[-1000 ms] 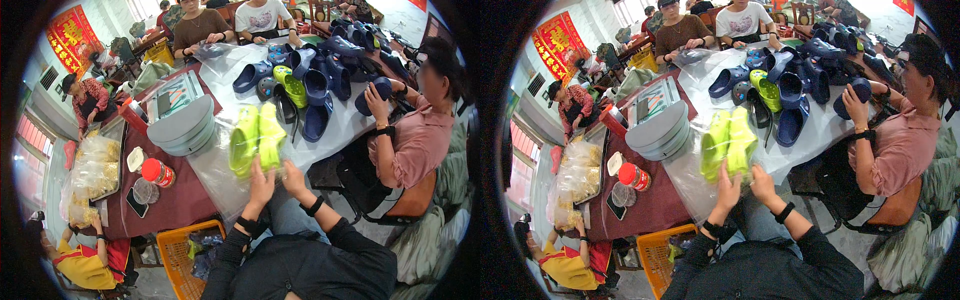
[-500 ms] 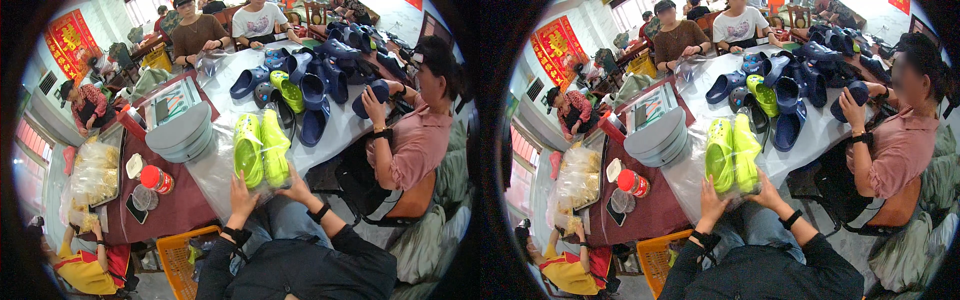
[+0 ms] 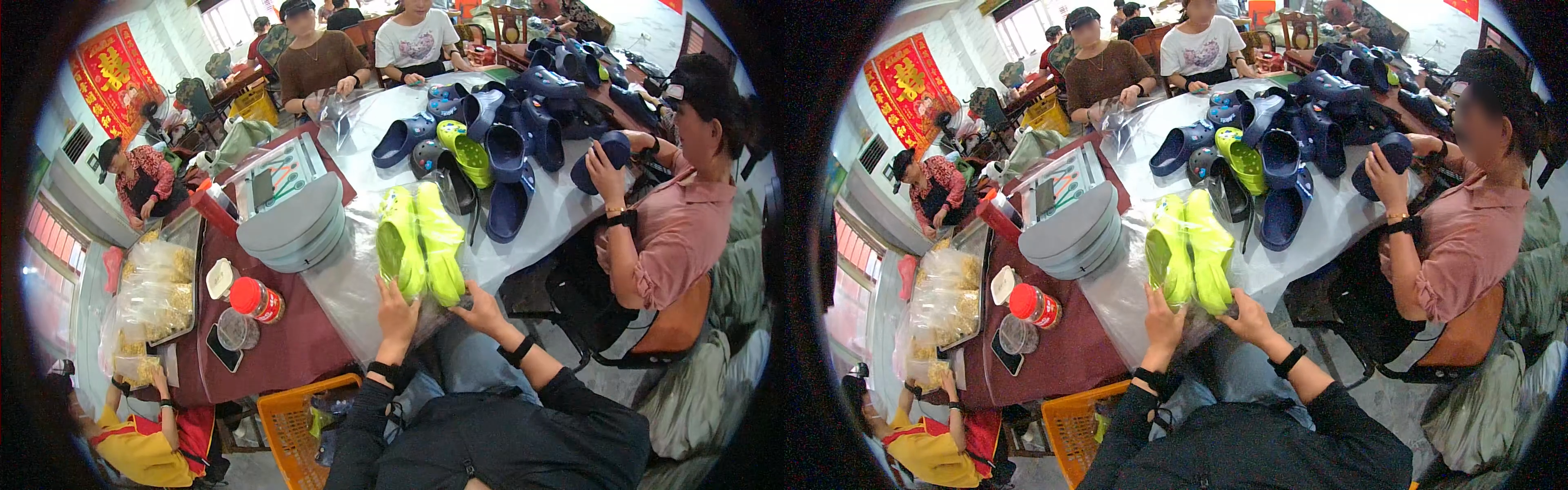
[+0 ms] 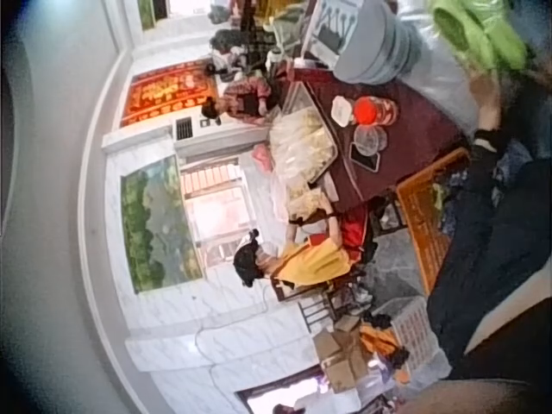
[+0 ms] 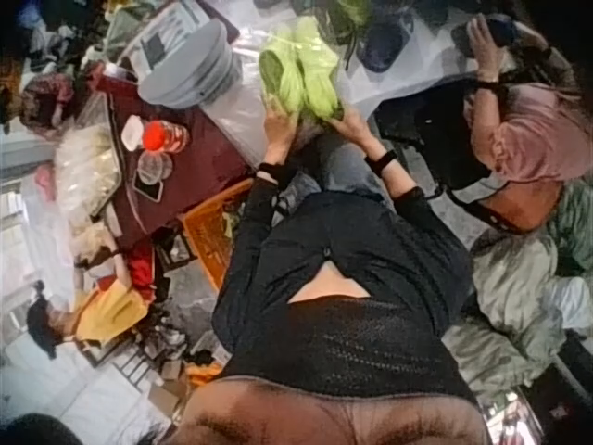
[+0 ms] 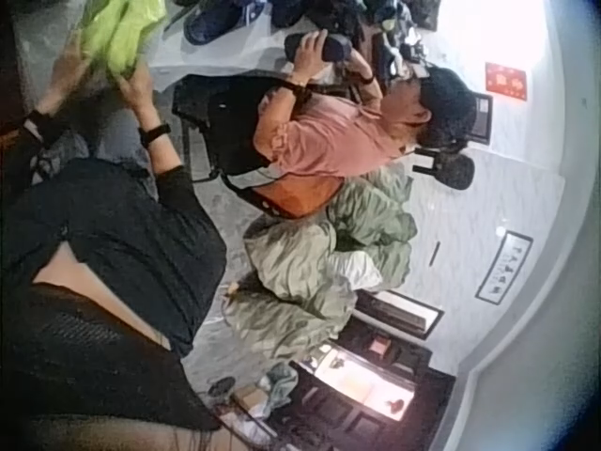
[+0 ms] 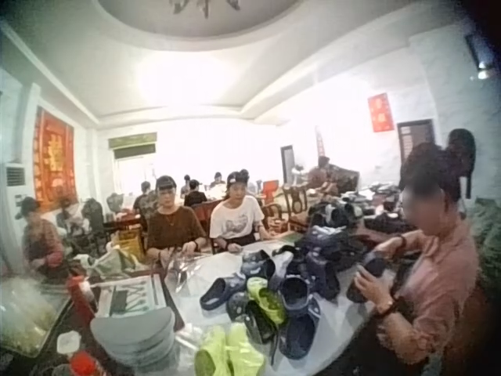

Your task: The recorder places several shoes into clear plastic bags and sets them aside in an orange crate.

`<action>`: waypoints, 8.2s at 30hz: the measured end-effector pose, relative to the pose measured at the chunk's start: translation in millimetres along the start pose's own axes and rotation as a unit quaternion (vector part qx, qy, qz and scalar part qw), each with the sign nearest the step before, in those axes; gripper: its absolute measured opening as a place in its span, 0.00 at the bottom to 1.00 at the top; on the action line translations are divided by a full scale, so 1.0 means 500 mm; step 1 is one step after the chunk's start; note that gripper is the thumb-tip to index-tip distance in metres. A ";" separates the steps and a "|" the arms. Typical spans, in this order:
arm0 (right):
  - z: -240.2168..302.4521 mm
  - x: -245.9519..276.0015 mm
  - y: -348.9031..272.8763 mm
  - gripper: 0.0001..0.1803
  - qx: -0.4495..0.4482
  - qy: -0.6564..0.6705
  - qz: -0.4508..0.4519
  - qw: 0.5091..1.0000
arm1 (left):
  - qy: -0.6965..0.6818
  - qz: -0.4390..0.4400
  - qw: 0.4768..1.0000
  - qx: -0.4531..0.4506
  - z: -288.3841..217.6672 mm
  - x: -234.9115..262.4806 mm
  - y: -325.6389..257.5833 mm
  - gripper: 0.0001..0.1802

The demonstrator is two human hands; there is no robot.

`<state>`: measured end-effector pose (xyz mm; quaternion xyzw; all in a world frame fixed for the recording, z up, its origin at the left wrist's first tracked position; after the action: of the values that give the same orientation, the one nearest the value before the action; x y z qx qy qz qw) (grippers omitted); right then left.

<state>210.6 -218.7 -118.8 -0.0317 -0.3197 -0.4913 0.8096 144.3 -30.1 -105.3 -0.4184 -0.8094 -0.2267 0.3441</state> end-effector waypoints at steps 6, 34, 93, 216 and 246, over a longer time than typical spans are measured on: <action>0.094 0.007 0.003 0.24 0.130 -0.073 -0.045 0.988 | -0.124 -0.188 0.974 -0.019 0.013 0.023 -0.025 0.34; 0.171 -0.019 0.046 0.07 0.151 -0.070 -0.105 0.980 | -0.154 -0.315 0.936 0.000 0.010 0.113 -0.015 0.22; 0.400 -0.176 0.038 0.08 0.166 0.257 0.384 0.871 | 0.513 -0.201 0.694 0.463 0.610 0.879 -0.928 0.15; 0.222 -0.087 0.098 0.16 0.186 -0.213 -0.034 0.959 | -0.620 0.055 0.751 0.221 0.086 -0.019 -0.049 0.18; 0.145 0.057 0.049 0.10 0.224 -0.314 -0.241 0.891 | 0.232 0.102 0.961 -0.113 0.113 -0.020 -0.065 0.32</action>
<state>204.1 -201.6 -39.0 0.0762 -0.6563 -0.5512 0.5096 100.6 -16.3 -152.8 -0.4704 -0.6296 -0.3711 0.4946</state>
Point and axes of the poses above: each hand's wrist, its own y-axis towards the middle knuckle, its own x-axis out of the back of the hand, z = x × y, the point moved 6 cm from there along y, towards the middle knuckle, and after that the axes turned 7 degrees about x, right-handed, at the moved point
